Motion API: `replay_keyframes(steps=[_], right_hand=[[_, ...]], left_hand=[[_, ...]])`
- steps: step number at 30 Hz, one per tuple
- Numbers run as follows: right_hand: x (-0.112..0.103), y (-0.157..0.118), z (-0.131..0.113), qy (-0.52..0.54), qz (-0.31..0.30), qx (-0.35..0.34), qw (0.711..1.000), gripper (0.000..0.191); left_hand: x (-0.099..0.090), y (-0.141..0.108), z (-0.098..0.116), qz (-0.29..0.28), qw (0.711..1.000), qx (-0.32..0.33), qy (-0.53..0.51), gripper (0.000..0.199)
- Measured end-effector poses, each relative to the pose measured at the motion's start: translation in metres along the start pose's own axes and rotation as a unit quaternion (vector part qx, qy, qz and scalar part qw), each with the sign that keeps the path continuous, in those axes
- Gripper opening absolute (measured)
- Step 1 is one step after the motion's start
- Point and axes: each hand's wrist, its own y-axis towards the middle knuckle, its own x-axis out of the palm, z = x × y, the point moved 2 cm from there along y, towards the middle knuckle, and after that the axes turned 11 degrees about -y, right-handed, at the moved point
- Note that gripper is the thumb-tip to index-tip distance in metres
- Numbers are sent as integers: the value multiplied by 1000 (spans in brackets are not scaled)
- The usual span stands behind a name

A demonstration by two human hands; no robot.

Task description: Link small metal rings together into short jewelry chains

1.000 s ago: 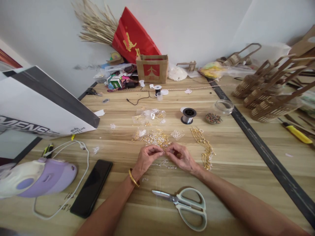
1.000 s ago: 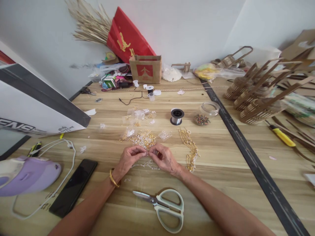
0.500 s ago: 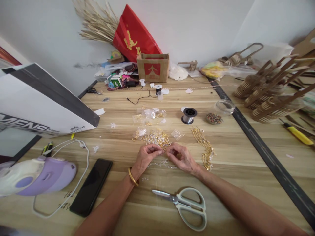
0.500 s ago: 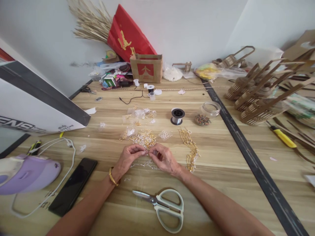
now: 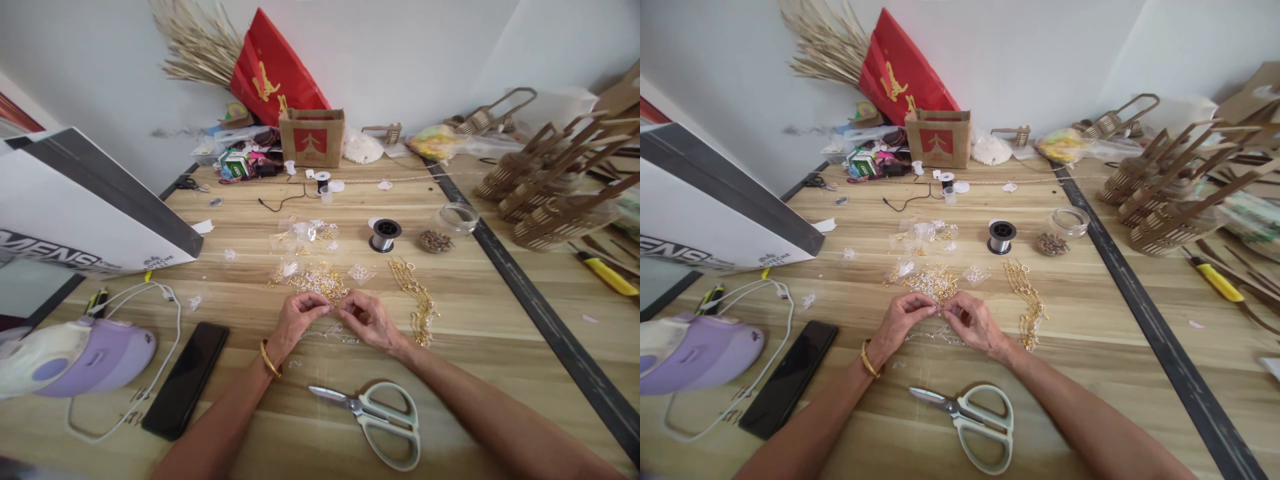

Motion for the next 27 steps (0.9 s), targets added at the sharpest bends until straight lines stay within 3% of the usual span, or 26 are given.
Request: replay_keyframes(steps=[27], right_hand=[[1, 0, -1, 13, -3, 8, 1000, 21]], left_hand=[[3, -1, 0, -33, 999, 13, 35, 19]])
